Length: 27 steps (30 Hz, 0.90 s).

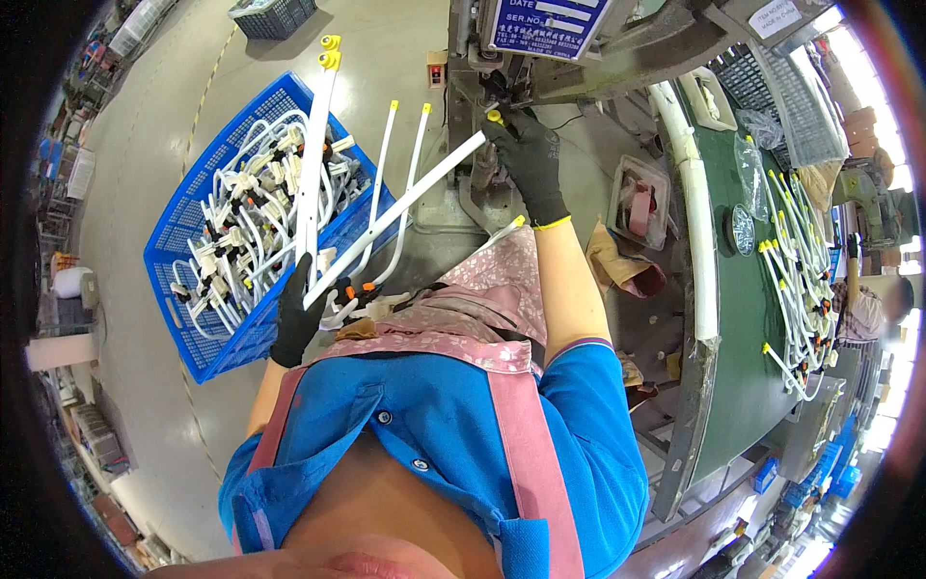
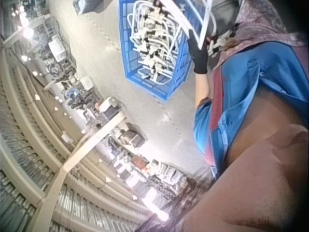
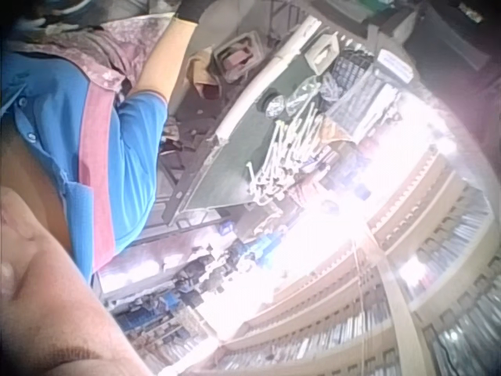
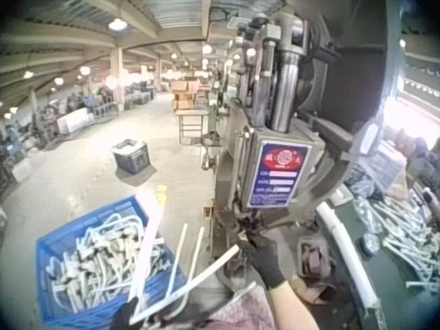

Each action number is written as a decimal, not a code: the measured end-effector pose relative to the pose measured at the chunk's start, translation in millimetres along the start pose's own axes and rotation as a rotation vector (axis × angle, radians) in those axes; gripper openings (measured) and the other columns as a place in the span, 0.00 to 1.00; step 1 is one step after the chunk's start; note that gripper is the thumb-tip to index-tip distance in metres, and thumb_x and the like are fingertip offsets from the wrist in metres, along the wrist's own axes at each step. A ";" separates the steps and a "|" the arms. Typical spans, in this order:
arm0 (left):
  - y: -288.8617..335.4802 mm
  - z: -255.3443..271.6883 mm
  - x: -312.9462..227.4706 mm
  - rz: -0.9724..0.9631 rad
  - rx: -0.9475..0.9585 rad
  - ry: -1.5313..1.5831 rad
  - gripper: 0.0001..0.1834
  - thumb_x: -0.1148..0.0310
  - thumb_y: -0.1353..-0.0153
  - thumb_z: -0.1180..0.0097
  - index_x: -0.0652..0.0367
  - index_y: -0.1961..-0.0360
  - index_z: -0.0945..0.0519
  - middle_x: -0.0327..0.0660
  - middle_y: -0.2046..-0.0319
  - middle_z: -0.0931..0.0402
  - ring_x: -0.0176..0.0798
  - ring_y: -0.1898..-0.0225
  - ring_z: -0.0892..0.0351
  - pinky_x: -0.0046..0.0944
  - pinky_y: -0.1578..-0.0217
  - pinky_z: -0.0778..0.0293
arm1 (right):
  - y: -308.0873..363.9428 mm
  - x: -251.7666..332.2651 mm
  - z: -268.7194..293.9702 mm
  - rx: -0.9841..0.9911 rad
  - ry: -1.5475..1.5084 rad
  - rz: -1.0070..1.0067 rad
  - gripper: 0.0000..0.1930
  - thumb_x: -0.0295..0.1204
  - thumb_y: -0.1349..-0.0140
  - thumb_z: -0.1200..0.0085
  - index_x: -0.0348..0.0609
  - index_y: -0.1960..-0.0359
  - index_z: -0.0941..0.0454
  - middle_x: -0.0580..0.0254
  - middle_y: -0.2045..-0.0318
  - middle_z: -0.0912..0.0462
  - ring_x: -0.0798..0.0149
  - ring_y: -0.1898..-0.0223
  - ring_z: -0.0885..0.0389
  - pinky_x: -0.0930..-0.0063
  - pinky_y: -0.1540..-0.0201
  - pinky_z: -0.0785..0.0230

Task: The person repeatedly picks white cable assemblies from a blue crate, inserts the yellow-tipped ends into a machine, and places the processed assemblies into a second blue crate. The cycle continues throughout the clip.

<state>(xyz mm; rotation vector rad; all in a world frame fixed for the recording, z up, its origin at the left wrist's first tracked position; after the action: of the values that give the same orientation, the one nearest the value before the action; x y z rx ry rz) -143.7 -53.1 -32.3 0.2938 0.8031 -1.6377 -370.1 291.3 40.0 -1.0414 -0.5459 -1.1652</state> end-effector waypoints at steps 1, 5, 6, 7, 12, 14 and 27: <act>1.5 -2.3 1.5 0.007 0.002 0.016 0.32 0.78 0.46 0.44 0.63 0.38 0.34 0.54 0.59 0.24 0.53 0.59 0.22 0.46 0.59 0.26 | 0.0 -0.3 0.1 0.010 -0.018 -0.013 0.14 0.34 0.43 0.39 0.38 0.61 0.18 0.53 0.70 0.16 0.65 0.71 0.19 0.73 0.65 0.29; 8.0 -10.9 2.1 0.008 -0.009 -0.006 0.33 0.78 0.47 0.43 0.64 0.38 0.35 0.54 0.59 0.24 0.54 0.59 0.23 0.46 0.59 0.26 | -0.8 -3.3 -0.1 0.042 -0.028 -0.053 0.14 0.34 0.44 0.38 0.39 0.60 0.18 0.55 0.71 0.17 0.66 0.72 0.21 0.73 0.65 0.30; 9.9 -13.1 1.8 0.004 -0.010 -0.006 0.33 0.78 0.47 0.43 0.65 0.38 0.35 0.54 0.59 0.24 0.54 0.59 0.23 0.46 0.59 0.26 | -1.2 -3.7 0.6 0.031 -0.062 -0.045 0.14 0.34 0.44 0.38 0.39 0.60 0.18 0.55 0.71 0.17 0.66 0.72 0.21 0.73 0.66 0.30; 11.2 -15.0 2.5 0.010 -0.018 0.000 0.32 0.78 0.47 0.43 0.65 0.38 0.35 0.54 0.59 0.24 0.54 0.59 0.23 0.46 0.59 0.26 | -1.5 -4.6 1.2 0.020 -0.096 -0.037 0.14 0.34 0.44 0.38 0.39 0.60 0.18 0.55 0.71 0.17 0.66 0.72 0.21 0.73 0.66 0.30; 12.5 -27.4 14.7 0.024 -0.041 0.031 0.33 0.75 0.46 0.42 0.65 0.37 0.36 0.55 0.56 0.24 0.55 0.55 0.23 0.47 0.55 0.27 | -1.4 -7.9 -3.5 0.022 -0.033 0.026 0.15 0.33 0.43 0.39 0.37 0.57 0.18 0.57 0.70 0.15 0.71 0.71 0.20 0.75 0.66 0.28; 12.4 -30.0 21.4 0.021 -0.055 0.014 0.34 0.74 0.46 0.40 0.65 0.37 0.37 0.56 0.53 0.25 0.56 0.53 0.24 0.47 0.52 0.28 | -1.2 -4.8 -4.8 0.001 -0.016 0.078 0.14 0.33 0.43 0.38 0.37 0.58 0.18 0.57 0.71 0.15 0.71 0.72 0.20 0.75 0.66 0.29; 20.9 -34.7 21.3 0.096 -0.060 0.155 0.34 0.74 0.46 0.39 0.65 0.37 0.36 0.55 0.46 0.28 0.52 0.46 0.26 0.45 0.47 0.29 | -6.0 -5.0 -6.1 -0.027 -0.096 -0.125 0.17 0.37 0.46 0.36 0.37 0.60 0.18 0.56 0.73 0.15 0.71 0.74 0.21 0.74 0.69 0.29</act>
<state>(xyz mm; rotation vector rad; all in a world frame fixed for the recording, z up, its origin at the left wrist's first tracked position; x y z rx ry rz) -137.5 -47.7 -77.3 0.4146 0.9399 -1.5115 -378.3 288.1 35.5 -1.1026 -0.6803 -1.2393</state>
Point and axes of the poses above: each hand's wrist, its own y-axis away from the middle knuckle, its own z-axis out of the back of the hand, x = y × z, the point moved 7 cm from there along -y, towards the middle knuckle
